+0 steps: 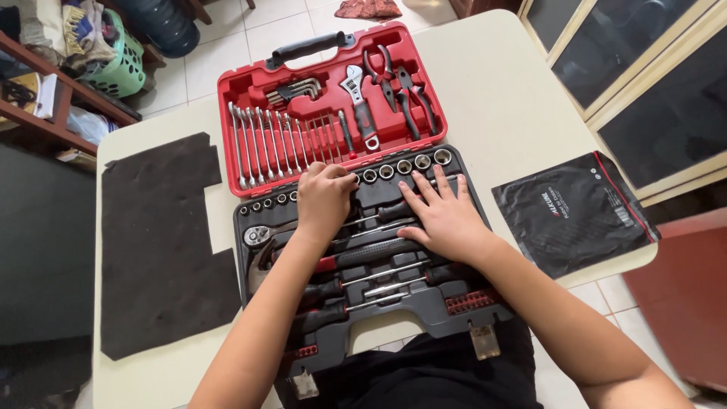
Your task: The person organizes a red and black toolbox by placing a screwdriver, adjustable wrench, and two pliers into their designated slots. They then close the toolbox with a black foam cover.
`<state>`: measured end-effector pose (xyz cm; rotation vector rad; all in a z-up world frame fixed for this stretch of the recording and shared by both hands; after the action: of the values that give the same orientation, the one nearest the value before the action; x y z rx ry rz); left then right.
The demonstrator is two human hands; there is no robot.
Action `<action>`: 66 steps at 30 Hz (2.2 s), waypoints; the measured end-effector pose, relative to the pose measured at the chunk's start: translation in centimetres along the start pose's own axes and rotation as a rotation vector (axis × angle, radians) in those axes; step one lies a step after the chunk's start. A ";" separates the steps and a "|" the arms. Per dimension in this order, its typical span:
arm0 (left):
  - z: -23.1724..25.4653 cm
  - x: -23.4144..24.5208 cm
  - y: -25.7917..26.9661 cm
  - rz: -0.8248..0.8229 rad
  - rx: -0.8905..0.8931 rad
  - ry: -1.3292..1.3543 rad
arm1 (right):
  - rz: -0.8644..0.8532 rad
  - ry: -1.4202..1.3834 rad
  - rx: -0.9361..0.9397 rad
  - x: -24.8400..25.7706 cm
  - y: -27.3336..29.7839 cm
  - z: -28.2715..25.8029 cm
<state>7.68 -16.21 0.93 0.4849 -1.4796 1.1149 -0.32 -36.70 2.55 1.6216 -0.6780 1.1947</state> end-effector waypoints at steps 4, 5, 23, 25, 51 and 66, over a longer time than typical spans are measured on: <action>0.2 0.0 -0.3 -0.017 0.010 -0.006 | 0.003 0.002 0.004 0.0 0.0 0.0; 0.3 0.2 -0.5 -0.023 0.001 -0.036 | 0.012 0.002 0.003 0.1 -0.1 0.0; 3.4 -1.2 -3.2 -0.058 -0.028 0.007 | 0.028 -0.004 0.000 -0.4 -0.2 0.3; 3.8 -1.1 -3.3 -0.051 -0.034 -0.089 | 0.025 -0.003 0.000 -0.4 -0.1 0.2; 8.5 -3.0 -6.9 0.056 -0.224 -0.003 | 0.096 -0.023 0.010 0.2 0.2 0.3; 8.6 -4.5 -8.2 0.041 -0.208 -0.013 | 0.527 -0.029 -0.174 0.8 -0.4 3.7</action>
<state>10.86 -28.54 0.74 0.3193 -1.6029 0.9773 1.74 -39.91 2.95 1.3544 -1.2449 1.4339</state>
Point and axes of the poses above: each hand's wrist, its own y-axis away from the middle knuckle, its own x-axis out of the back of the hand, z = x × y, the point moved 7 cm from there along -y, towards the middle knuckle, and after that the axes turned 15 degrees about -z, right-handed, at the moved point
